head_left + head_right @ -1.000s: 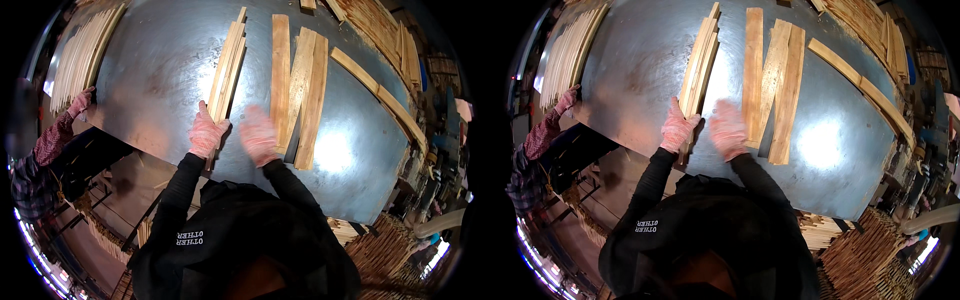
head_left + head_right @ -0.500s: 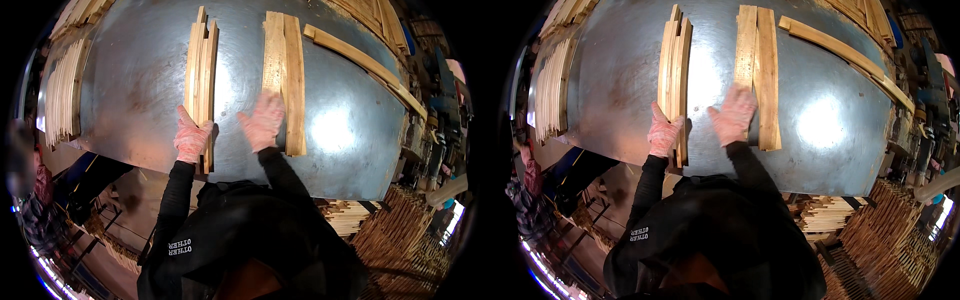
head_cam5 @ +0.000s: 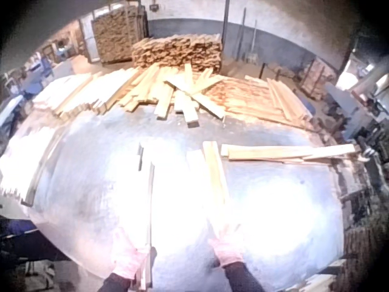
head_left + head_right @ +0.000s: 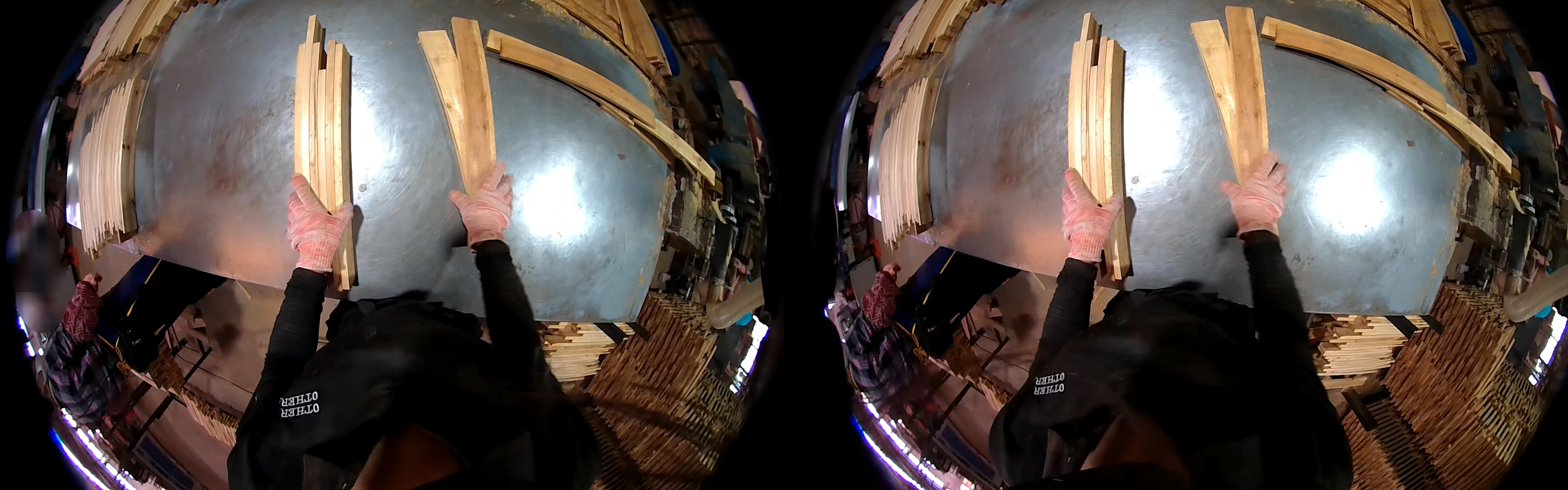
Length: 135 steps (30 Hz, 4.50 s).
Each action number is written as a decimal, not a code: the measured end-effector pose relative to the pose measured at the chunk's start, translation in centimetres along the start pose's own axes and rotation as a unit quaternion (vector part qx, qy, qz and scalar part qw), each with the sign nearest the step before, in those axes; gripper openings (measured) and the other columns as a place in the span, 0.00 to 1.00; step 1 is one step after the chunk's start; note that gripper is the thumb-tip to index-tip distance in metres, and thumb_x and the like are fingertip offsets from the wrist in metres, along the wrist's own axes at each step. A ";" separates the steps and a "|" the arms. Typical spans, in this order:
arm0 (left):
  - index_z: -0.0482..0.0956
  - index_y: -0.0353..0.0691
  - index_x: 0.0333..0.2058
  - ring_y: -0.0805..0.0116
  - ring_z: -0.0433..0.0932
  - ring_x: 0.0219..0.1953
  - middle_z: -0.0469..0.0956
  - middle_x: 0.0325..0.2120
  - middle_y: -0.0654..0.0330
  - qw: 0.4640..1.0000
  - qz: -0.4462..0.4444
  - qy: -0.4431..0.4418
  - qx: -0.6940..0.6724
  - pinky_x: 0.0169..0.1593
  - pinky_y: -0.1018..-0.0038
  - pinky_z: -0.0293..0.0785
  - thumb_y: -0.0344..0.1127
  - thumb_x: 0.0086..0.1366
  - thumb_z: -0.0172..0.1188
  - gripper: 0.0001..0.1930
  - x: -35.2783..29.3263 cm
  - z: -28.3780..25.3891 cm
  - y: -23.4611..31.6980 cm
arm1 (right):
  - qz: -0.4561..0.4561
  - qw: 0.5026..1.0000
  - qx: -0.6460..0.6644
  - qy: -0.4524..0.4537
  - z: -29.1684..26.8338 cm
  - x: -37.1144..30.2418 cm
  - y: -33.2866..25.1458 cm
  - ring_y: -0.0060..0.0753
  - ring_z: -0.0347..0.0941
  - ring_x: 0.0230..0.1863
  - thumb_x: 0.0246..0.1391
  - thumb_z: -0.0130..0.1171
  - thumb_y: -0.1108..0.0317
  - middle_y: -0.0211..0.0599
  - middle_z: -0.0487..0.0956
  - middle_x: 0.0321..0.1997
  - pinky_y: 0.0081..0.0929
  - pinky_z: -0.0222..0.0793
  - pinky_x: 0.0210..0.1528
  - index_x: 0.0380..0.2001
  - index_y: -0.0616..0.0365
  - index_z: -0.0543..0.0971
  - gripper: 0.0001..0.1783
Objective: The person sorts wooden planks on a metal table, picking them up, inspecting them, and stacking them into neat piles. A second person is visible in the background performing similar sorting actions.
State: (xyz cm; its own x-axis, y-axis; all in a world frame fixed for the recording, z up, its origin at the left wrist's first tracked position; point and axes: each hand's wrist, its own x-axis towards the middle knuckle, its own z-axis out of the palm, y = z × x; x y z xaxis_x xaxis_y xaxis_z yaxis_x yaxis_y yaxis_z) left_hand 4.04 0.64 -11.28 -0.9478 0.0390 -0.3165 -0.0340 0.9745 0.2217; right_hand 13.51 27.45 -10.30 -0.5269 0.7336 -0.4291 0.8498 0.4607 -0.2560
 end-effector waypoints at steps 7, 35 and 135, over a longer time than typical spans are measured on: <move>0.43 0.31 0.71 0.47 0.58 0.69 0.55 0.67 0.34 0.824 0.075 -0.184 -0.531 0.69 0.61 0.58 0.48 0.58 0.70 0.55 -5.9 -1.8 6.7 | -0.115 0.834 0.519 -0.150 6.8 -1.2 2.2 0.39 0.69 0.60 0.51 0.72 0.60 0.48 0.69 0.64 0.32 0.69 0.59 0.74 0.58 0.46 0.57; 0.41 0.33 0.71 0.38 0.67 0.60 0.64 0.60 0.36 0.996 0.072 0.011 -0.047 0.61 0.55 0.68 0.53 0.46 0.74 0.63 -1.6 1.6 -2.5 | -0.373 0.911 -0.152 0.092 -5.6 16.2 -6.3 0.49 0.65 0.65 0.56 0.56 0.56 0.49 0.69 0.65 0.43 0.59 0.68 0.68 0.58 0.61 0.39; 0.49 0.40 0.69 0.40 0.73 0.54 0.66 0.60 0.39 0.997 0.003 -0.077 0.020 0.51 0.48 0.73 0.43 0.65 0.58 0.39 -9.1 9.6 8.6 | -0.100 0.768 0.545 -0.322 5.5 4.3 14.4 0.36 0.79 0.40 0.58 0.65 0.64 0.41 0.80 0.42 0.34 0.79 0.43 0.53 0.65 0.73 0.23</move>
State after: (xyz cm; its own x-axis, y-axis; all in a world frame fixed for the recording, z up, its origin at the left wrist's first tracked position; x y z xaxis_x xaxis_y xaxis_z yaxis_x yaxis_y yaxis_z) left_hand 15.42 10.77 -15.35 -0.8883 0.0751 -0.4531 -0.0132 0.9820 0.1886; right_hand 23.61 34.47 -20.61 -0.8319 0.1427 -0.5362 0.4404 -0.4180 -0.7945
